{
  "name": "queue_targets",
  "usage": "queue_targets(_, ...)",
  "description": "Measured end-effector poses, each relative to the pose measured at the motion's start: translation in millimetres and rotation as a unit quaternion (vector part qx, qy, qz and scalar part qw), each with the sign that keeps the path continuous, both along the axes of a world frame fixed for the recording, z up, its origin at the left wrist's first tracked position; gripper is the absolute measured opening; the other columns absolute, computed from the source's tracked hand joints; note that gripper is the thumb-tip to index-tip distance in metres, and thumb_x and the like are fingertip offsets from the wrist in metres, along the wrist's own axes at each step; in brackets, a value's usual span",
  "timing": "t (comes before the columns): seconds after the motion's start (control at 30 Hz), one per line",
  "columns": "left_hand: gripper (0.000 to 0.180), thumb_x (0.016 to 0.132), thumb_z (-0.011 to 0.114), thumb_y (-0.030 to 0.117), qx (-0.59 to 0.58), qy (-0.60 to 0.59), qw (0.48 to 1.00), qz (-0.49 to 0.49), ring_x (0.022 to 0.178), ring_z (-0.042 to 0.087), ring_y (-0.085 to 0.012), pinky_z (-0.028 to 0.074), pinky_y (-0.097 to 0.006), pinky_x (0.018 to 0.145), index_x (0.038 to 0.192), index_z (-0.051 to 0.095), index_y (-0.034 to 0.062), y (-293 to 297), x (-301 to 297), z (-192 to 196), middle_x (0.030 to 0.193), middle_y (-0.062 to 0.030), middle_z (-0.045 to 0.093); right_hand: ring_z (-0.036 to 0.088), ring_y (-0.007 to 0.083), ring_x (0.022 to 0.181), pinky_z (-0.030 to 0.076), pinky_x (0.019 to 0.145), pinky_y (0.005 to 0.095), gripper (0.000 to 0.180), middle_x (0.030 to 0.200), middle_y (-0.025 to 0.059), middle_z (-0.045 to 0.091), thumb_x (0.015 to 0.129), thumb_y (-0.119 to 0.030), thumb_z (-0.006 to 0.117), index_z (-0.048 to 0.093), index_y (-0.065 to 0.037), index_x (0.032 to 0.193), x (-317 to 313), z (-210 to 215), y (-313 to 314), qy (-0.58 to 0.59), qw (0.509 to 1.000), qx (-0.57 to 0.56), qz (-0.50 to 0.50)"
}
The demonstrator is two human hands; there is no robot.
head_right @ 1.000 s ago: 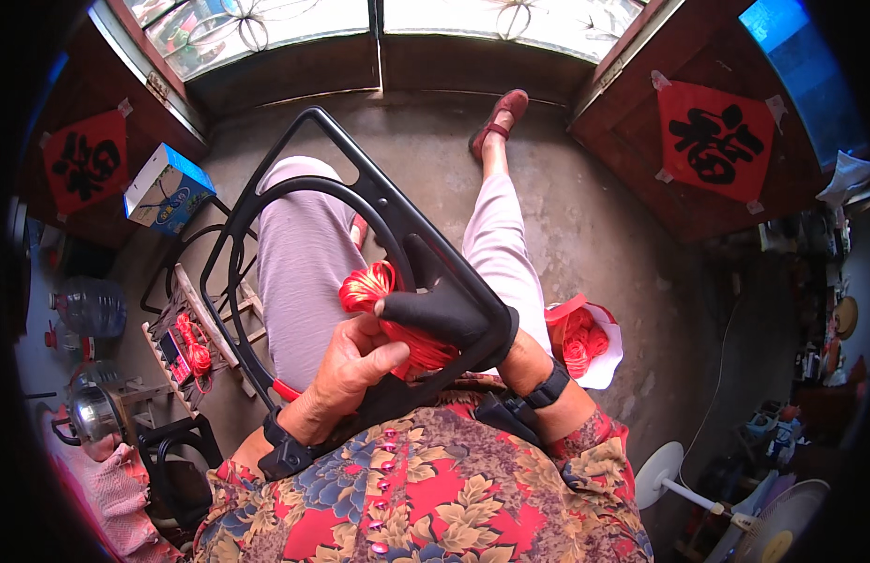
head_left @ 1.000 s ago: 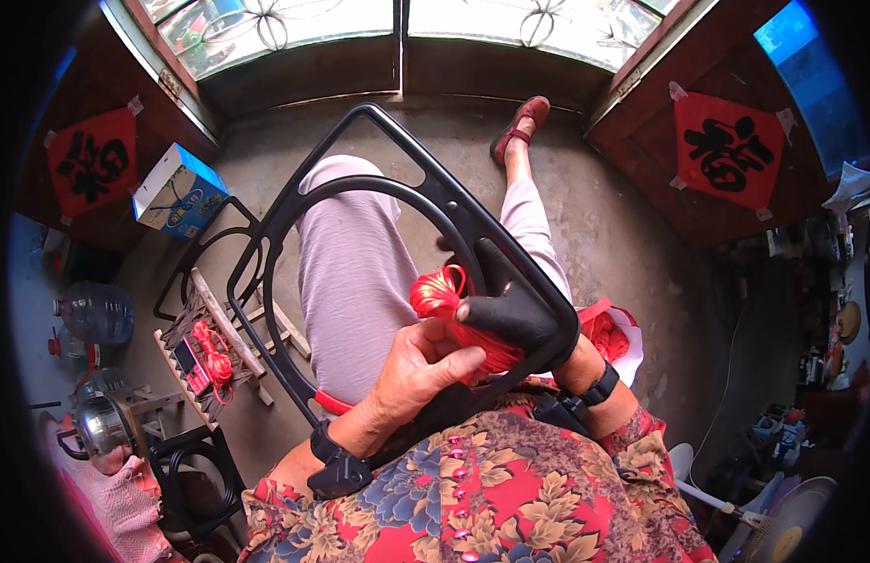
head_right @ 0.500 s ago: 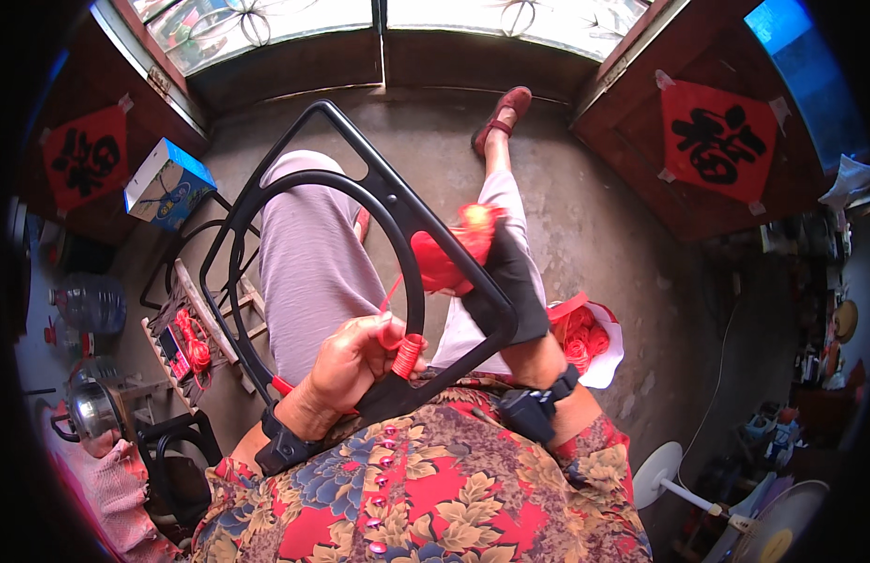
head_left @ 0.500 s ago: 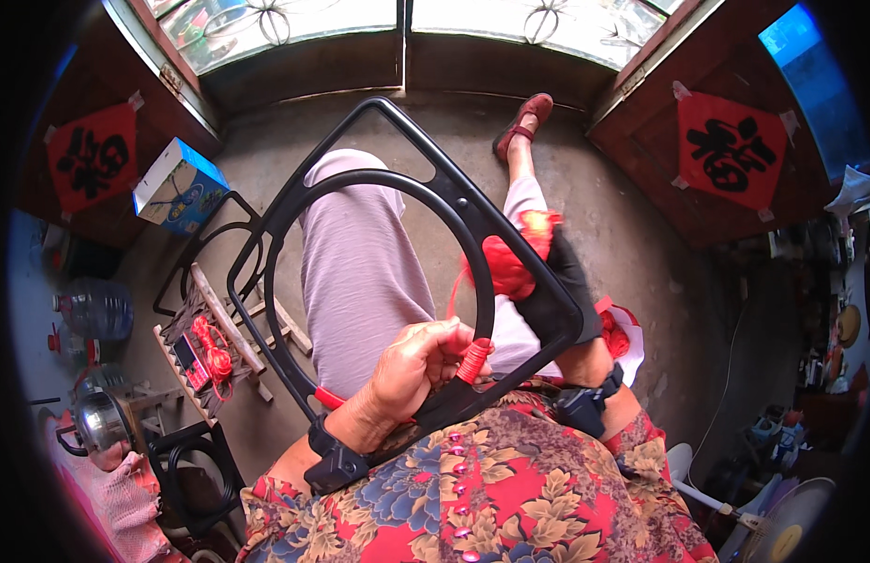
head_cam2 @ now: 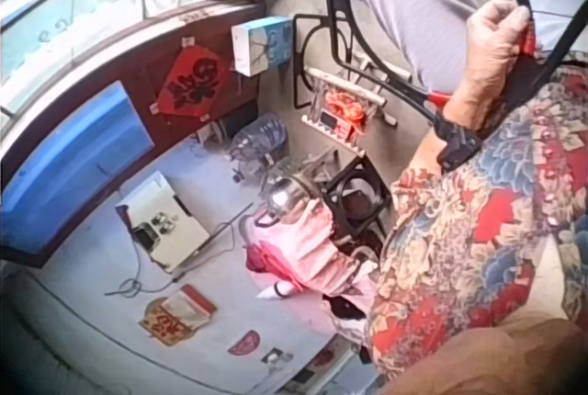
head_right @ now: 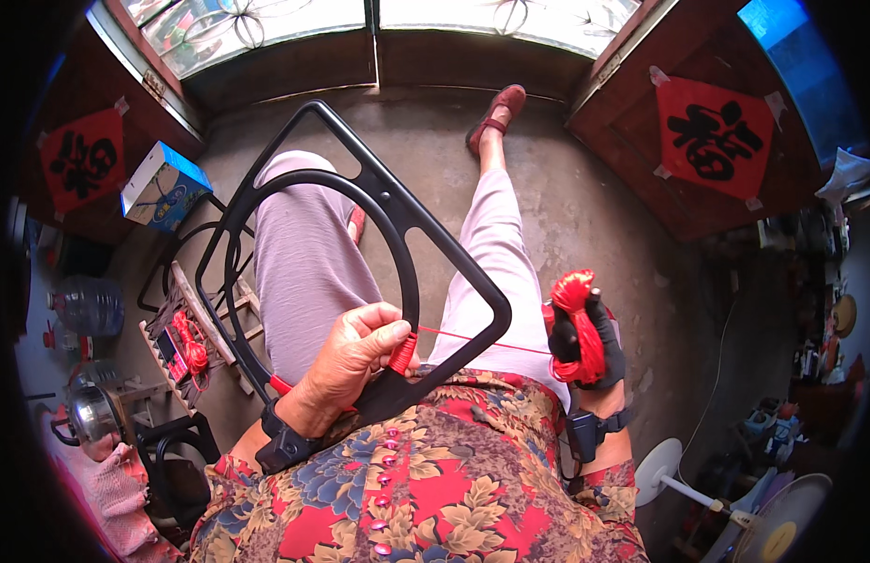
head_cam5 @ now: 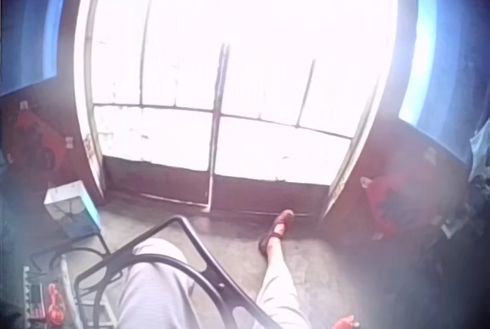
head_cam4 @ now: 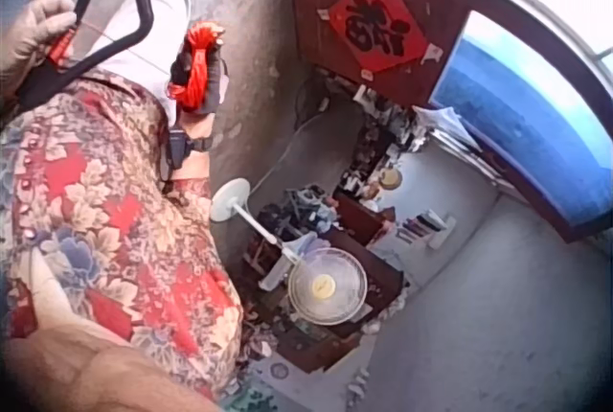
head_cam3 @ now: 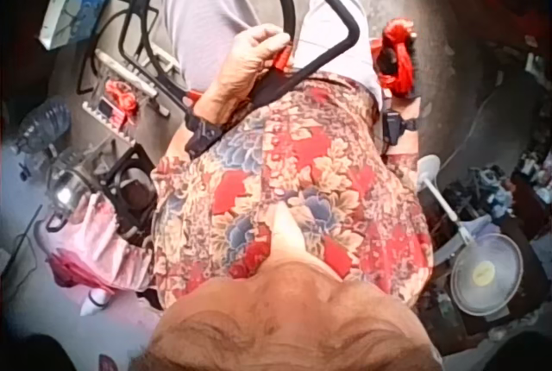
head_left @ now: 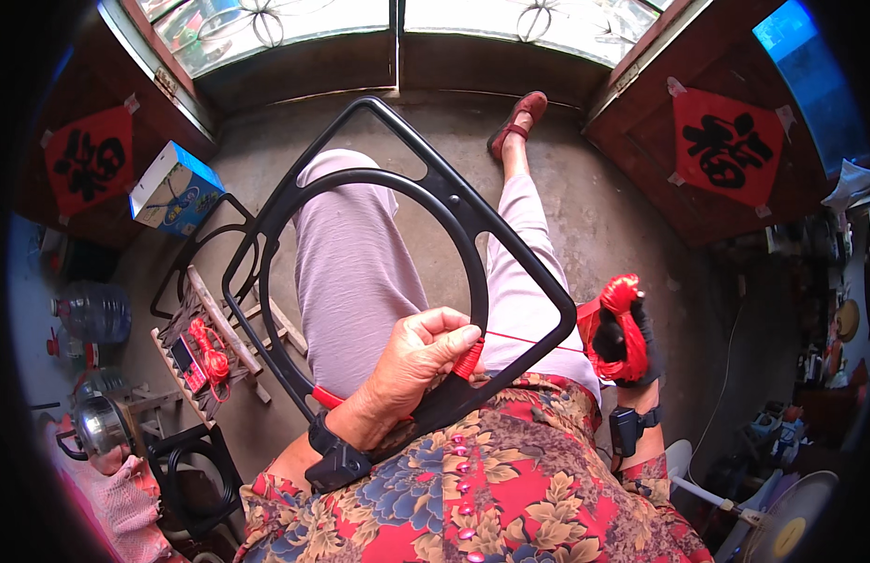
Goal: Wrapping red thread or cord tightly around a black circular frame.
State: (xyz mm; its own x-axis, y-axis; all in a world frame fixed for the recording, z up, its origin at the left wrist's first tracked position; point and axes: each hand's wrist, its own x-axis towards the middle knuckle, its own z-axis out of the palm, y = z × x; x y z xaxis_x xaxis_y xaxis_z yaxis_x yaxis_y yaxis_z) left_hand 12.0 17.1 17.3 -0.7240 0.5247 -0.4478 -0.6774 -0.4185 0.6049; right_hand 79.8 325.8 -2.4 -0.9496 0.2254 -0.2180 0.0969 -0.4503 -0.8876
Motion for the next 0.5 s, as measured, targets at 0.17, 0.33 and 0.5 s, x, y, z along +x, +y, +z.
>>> queue_targets(0.17,0.011,0.088,0.061,0.012,-0.029,0.055,0.998,0.007,0.067,0.065,-0.0136,0.054,-0.025,0.062,0.091,0.058,0.0016,0.1,0.9,-0.3,0.075,-0.0055,0.063,0.057,0.0118,0.094,0.046,0.086,0.0262,0.028,0.104,0.0079,0.061,0.094,-0.013,0.05,0.053,0.0,0.118,-40.8,9.5,-16.7,-0.144,0.972,-0.163,0.093)
queue_targets(0.33,0.01,0.088,0.061,0.011,-0.055,0.089,0.994,0.006,0.066,0.062,-0.0101,0.05,-0.022,0.062,0.089,0.06,0.001,-5.5,3.5,-5.8,0.075,-0.0047,0.064,0.055,0.0131,0.094,0.044,0.086,0.0258,0.037,0.102,0.0062,0.06,0.081,-0.016,0.066,0.057,0.0,0.112,-58.8,68.1,-93.2,-0.117,0.921,0.205,0.311)
queue_targets(0.5,0.013,0.088,0.062,0.012,-0.004,0.13,0.991,0.02,0.073,0.06,-0.0072,0.048,-0.023,0.067,0.092,0.061,0.0001,-3.1,7.0,5.4,0.078,-0.0009,0.062,0.055,0.0116,0.097,0.044,0.086,0.0264,0.042,0.105,0.0057,0.06,0.083,-0.015,0.065,0.053,0.001,0.12,-97.2,28.9,-112.6,0.073,0.936,0.108,0.326)
